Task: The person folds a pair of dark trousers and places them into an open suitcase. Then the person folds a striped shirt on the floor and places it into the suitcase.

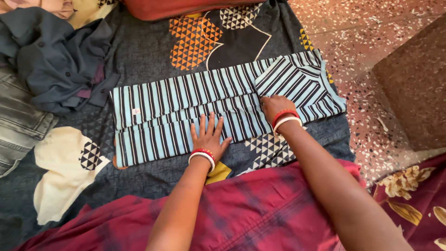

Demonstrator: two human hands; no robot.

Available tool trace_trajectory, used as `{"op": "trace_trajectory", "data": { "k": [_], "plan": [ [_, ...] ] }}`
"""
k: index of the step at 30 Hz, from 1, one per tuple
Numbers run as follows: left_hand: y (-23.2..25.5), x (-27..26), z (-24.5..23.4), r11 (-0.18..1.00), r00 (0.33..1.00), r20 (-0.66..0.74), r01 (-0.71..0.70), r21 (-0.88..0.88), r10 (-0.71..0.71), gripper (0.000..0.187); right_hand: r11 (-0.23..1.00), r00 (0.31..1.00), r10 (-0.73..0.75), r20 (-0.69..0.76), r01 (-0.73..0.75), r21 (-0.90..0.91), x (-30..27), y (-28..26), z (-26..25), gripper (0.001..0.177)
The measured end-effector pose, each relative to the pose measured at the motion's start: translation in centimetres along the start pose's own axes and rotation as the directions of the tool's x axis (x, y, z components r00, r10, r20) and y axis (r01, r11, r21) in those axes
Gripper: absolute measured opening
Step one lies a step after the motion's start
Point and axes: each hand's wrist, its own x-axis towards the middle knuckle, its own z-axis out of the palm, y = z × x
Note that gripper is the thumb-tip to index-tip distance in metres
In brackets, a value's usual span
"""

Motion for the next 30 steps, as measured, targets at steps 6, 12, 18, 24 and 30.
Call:
{"op": "trace_trajectory", "data": {
  "k": [6,12,18,24,30],
  "plan": [
    [0.0,-0.3,-0.7,1.0,1.0,-0.029,-0.011,0.01,0.012,0.08,0.998,0.991,0.037,-0.132,-0.043,-0.042,0.7,-0.7,2.2,0.014],
    [-0.1,-0.4,-0.1,1.0,0.998,-0.053,-0.015,-0.017,0.014,0.08,0.994,0.963,-0.074,-0.258,0.093,0.061,-1.4,-3.8,1.9,0.016],
    [-1.9,-3.2,1.1,0.995,0.99,-0.108,-0.095,-0.001,0.095,0.078,0.962,0.946,-0.243,-0.213,0.264,0.075,-3.2,-7.8,2.9,0.017],
    [-7.2,-6.9,1.0,0.998,0.988,-0.141,-0.064,-0.003,0.063,0.075,0.936,0.94,-0.309,-0.145,0.328,0.13,-4.3,-12.9,5.7,0.039],
    [-15.3,-10.3,-2.8,0.933,0.931,-0.063,0.36,0.006,-0.359,0.077,0.976,0.971,-0.192,0.141,0.174,0.127,-7.4,-22.1,8.2,0.071]
  ]
}}
